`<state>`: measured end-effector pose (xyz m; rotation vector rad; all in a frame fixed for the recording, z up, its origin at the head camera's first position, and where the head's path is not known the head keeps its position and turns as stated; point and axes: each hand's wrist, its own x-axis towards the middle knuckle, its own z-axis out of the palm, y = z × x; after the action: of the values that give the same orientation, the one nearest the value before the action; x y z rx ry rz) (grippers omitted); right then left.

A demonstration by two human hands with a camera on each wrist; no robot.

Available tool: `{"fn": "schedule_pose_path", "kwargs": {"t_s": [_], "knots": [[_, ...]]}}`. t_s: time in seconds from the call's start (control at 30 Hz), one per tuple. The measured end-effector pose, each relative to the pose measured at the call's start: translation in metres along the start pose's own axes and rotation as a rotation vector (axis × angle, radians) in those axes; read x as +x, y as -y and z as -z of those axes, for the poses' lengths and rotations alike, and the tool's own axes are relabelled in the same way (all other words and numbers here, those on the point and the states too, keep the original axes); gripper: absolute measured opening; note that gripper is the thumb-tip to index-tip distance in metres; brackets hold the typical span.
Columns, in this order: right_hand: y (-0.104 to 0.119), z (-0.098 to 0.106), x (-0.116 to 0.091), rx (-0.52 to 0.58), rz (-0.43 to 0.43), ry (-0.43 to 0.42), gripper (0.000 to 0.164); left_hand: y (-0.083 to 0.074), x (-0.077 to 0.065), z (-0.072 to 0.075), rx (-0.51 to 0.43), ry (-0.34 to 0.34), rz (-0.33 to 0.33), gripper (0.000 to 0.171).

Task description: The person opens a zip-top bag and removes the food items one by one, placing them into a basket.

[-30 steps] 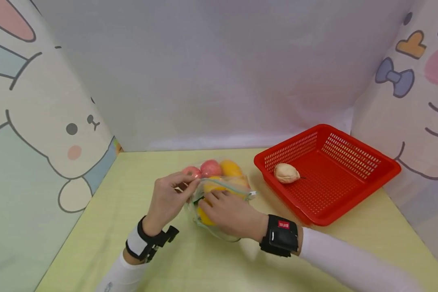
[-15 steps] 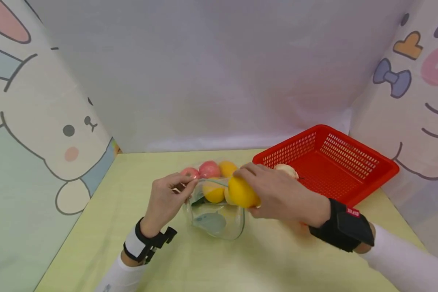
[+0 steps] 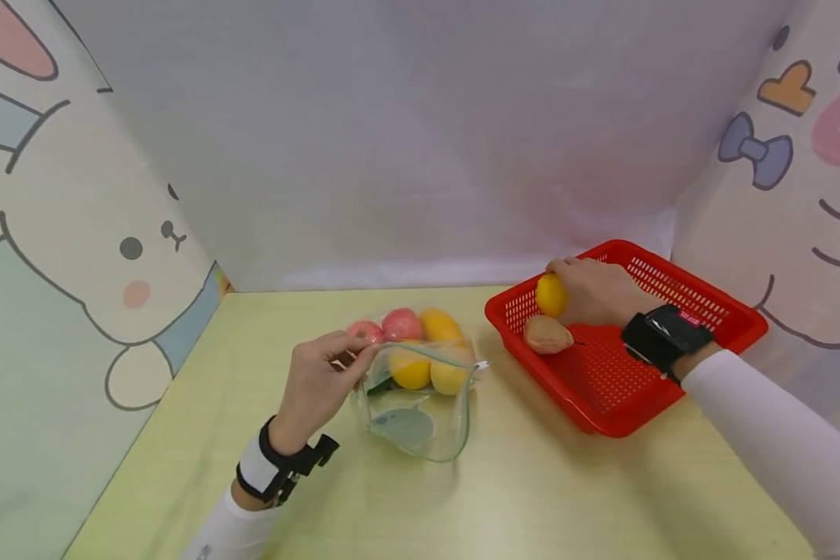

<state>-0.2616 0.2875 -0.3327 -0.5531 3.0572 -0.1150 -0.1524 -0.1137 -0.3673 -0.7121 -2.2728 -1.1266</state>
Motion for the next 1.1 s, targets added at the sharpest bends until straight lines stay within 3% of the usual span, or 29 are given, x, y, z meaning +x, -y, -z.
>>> {"fn": "schedule_pose_path", "kwargs": {"t_s": [0.27, 0.57, 0.7, 0.87, 1.1], "knots": [[-0.047, -0.027, 0.021, 0.061, -0.060, 0.097, 0.074, -0.002, -0.001, 0.000, -0.002, 0.013, 0.007, 0.003], [-0.067, -0.055, 0.034, 0.140, -0.112, 0.186, 0.080, -0.003, 0.000, -0.002, -0.009, 0.024, -0.015, 0.002], [-0.069, -0.059, 0.032, 0.157, -0.134, 0.195, 0.082, -0.003, -0.001, -0.002, -0.001, 0.020, -0.024, 0.004], [-0.067, -0.057, 0.029, 0.102, -0.079, 0.157, 0.074, -0.004, -0.001, 0.000, -0.002, 0.019, -0.026, 0.003], [-0.040, -0.029, 0.016, 0.048, -0.011, 0.078, 0.066, -0.005, -0.002, 0.001, -0.001, 0.006, -0.006, 0.004]]}}
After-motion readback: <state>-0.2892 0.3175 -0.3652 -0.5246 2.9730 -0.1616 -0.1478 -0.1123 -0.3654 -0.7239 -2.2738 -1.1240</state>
